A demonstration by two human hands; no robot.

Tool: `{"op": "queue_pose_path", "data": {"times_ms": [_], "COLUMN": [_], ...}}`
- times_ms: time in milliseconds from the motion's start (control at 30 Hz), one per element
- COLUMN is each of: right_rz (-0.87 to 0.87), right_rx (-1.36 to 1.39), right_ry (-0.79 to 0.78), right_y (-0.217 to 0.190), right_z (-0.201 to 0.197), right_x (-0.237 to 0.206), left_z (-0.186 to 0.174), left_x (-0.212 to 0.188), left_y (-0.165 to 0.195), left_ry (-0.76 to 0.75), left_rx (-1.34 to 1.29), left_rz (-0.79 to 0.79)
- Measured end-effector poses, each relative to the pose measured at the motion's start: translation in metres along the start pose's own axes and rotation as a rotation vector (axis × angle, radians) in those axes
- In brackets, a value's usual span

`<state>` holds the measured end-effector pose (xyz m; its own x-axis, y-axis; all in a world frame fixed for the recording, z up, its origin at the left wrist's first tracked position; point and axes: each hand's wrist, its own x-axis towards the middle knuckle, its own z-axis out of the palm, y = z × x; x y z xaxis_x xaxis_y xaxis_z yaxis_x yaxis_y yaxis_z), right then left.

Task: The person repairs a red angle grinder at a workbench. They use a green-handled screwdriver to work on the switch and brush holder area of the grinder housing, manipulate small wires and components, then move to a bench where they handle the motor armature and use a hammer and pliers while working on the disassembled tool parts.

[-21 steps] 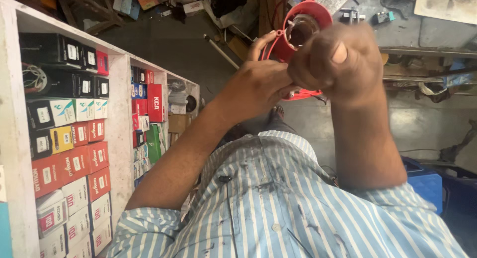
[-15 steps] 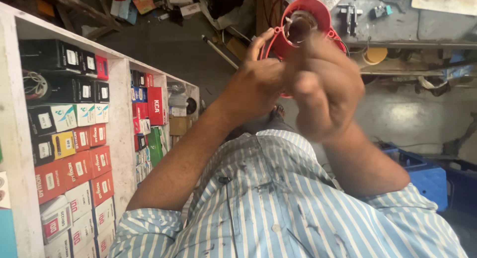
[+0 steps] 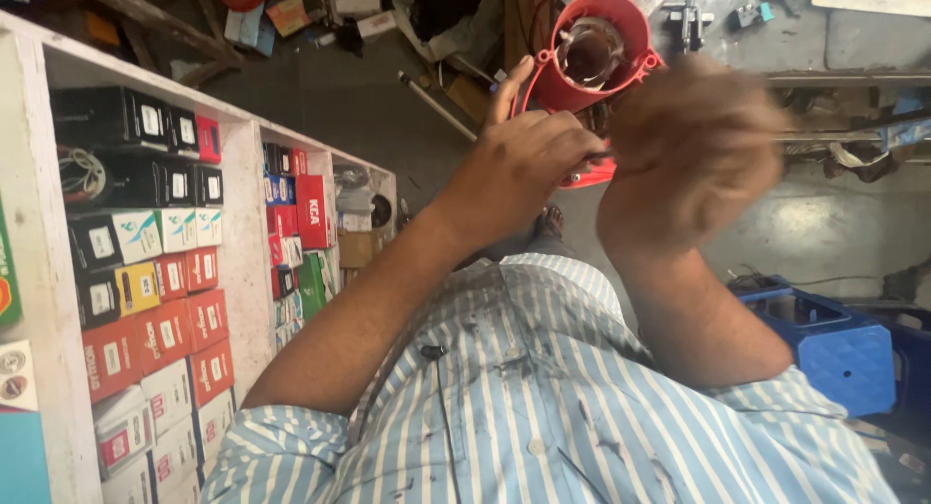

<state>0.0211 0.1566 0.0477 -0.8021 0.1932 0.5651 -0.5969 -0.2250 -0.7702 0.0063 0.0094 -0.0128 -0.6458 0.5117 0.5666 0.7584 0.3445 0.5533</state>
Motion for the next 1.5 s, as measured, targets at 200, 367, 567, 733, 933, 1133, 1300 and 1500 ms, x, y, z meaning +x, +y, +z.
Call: {"op": "queue_pose_path", "data": {"times_ms": [200,367,567,733,933,1133,1300,1500], "right_rz": [0.401,0.36,0.116,0.395,0.351,-0.024,0.424,0.235], "right_rx": [0.826,0.401,0.269,0.808,0.309,-0.161,1.072,0.327], "right_ry": [-1.316,-0.584,-0.332,-1.207,-0.423,-0.325,-1.647,-0.261], "right_y": [0.02,0.003,-0.026,0.003,0.001,-0.024,0.01,0.005], "right_z": [-0.035,-0.024,0.021,-0.02,-0.027,0.015,-0.011,-0.02], "right_x": [0.085,0.041,0.031,0.08,0.022,0.023,0.093,0.006], "left_z": [0.004,0.004,0.003,0.004,0.006,0.006,0.002,0.004], "left_x": [-0.002,0.001,0.008,0.007,0.003,0.004,0.003,0.003], "left_y": [0.005,0.005,0.004,0.005,-0.001,-0.005,-0.005,-0.005], "left_ry": [-0.046,0.033,0.032,0.037,0.019,0.014,-0.058,-0.013], "left_rx": [0.152,0.057,-0.008,-0.037,-0.031,-0.007,0.076,0.1], "left_rz": [0.005,0.008,0.0,-0.016,-0.031,0.014,0.021,0.016]}}
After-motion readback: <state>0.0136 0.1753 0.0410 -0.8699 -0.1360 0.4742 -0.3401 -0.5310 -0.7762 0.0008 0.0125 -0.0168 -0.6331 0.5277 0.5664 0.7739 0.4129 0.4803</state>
